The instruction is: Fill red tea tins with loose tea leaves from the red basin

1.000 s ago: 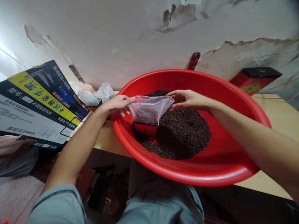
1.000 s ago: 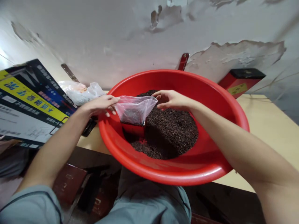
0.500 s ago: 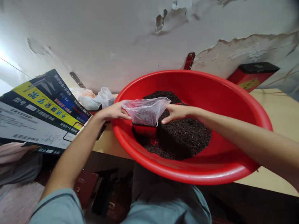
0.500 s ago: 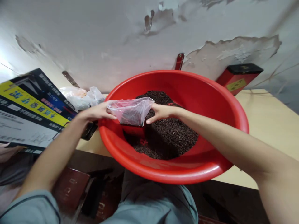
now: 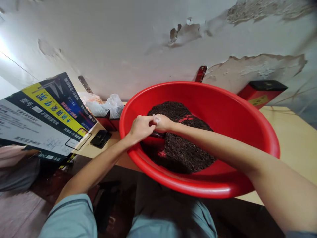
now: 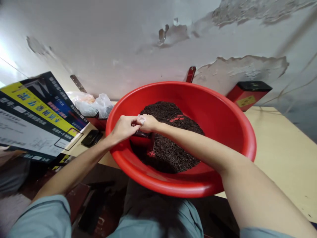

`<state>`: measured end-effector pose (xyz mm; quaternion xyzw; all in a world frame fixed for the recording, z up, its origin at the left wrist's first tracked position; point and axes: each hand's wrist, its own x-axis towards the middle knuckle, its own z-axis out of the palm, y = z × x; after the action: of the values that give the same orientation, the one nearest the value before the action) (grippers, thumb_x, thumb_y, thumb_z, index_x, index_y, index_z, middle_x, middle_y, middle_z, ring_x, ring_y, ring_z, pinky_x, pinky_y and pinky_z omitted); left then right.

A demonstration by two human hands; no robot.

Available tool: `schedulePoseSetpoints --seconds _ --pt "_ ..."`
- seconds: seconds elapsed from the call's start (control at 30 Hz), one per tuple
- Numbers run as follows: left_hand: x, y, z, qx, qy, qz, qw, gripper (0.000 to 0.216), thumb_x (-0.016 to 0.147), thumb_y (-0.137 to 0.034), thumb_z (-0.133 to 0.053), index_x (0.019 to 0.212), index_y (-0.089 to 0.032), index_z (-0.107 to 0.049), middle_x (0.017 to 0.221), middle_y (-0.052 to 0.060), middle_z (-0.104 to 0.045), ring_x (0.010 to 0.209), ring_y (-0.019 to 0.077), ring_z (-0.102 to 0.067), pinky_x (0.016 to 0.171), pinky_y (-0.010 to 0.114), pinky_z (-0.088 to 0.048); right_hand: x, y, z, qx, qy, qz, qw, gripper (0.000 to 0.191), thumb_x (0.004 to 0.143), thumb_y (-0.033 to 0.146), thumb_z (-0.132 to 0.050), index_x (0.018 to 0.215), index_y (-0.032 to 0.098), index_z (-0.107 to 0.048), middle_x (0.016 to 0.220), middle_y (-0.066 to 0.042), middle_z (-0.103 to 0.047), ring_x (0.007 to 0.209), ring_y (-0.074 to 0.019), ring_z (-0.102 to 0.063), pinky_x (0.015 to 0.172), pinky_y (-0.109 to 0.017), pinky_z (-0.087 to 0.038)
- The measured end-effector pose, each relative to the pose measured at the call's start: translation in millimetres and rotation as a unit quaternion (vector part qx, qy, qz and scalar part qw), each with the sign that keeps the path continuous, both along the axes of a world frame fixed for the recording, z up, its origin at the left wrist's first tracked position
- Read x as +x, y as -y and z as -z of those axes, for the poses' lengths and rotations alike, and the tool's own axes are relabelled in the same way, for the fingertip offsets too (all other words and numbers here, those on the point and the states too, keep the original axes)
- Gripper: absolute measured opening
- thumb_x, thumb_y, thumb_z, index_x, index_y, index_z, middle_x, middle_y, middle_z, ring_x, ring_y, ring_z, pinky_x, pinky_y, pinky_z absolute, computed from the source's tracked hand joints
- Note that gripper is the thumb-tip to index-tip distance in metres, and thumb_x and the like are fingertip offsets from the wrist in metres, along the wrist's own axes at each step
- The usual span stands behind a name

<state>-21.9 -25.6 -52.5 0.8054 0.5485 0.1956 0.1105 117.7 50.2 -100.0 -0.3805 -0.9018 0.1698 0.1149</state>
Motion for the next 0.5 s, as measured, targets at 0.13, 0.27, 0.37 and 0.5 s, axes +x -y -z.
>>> schedulePoseSetpoints --seconds 0.13,0.27,0.37,0.5 --pt "13 42 -7.5 0.020 -0.172 -0.039 0.984 0.034 0.092 -0.026 -0.061 0.123 -0.015 -0.072 0.131 0.024 -0.067 0.128 0.0426 -0.056 0.106 0.056 -0.040 -1 1 -7.7 0.011 0.009 -0.029 0.999 0.021 0.085 0.020 -0.064 0.103 0.024 -0.074 0.113 -0.008 -0.077 0.112 -0.0287 -0.070 0.090 -0.031 -0.052" --pt "17 50 -6.5 -0.105 -0.220 -0.120 0.962 0.077 0.087 -0.056 -0.069 0.137 0.000 -0.058 0.129 0.037 -0.062 0.118 0.0520 -0.061 0.097 0.058 -0.045 -11 14 -12.3 0.035 0.048 0.036 0.998 0.024 0.094 0.022 -0.055 0.109 0.016 -0.073 0.114 -0.019 -0.074 0.103 -0.0332 -0.073 0.088 -0.040 -0.056" --pt "6 27 3.4 -0.154 -0.194 -0.090 0.965 0.101 0.078 -0.071 -0.070 0.151 -0.005 -0.045 0.137 0.033 -0.060 0.123 0.0480 -0.061 0.098 0.050 -0.048 -18 31 -15.8 0.041 0.094 0.078 0.992 0.033 0.099 0.023 -0.044 0.115 0.012 -0.071 0.111 -0.025 -0.073 0.099 -0.0370 -0.073 0.085 -0.046 -0.057" --pt "-6 3 14.5 -0.143 -0.149 0.006 0.978 0.126 0.066 -0.072 -0.075 0.164 -0.016 -0.018 0.163 0.026 -0.034 0.146 0.0440 -0.040 0.111 0.049 -0.040 -18 51 -18.4 0.058 0.118 0.076 0.988 0.047 0.097 0.017 -0.041 0.140 0.007 -0.057 0.131 -0.028 -0.065 0.121 -0.0413 -0.064 0.098 -0.053 -0.054"
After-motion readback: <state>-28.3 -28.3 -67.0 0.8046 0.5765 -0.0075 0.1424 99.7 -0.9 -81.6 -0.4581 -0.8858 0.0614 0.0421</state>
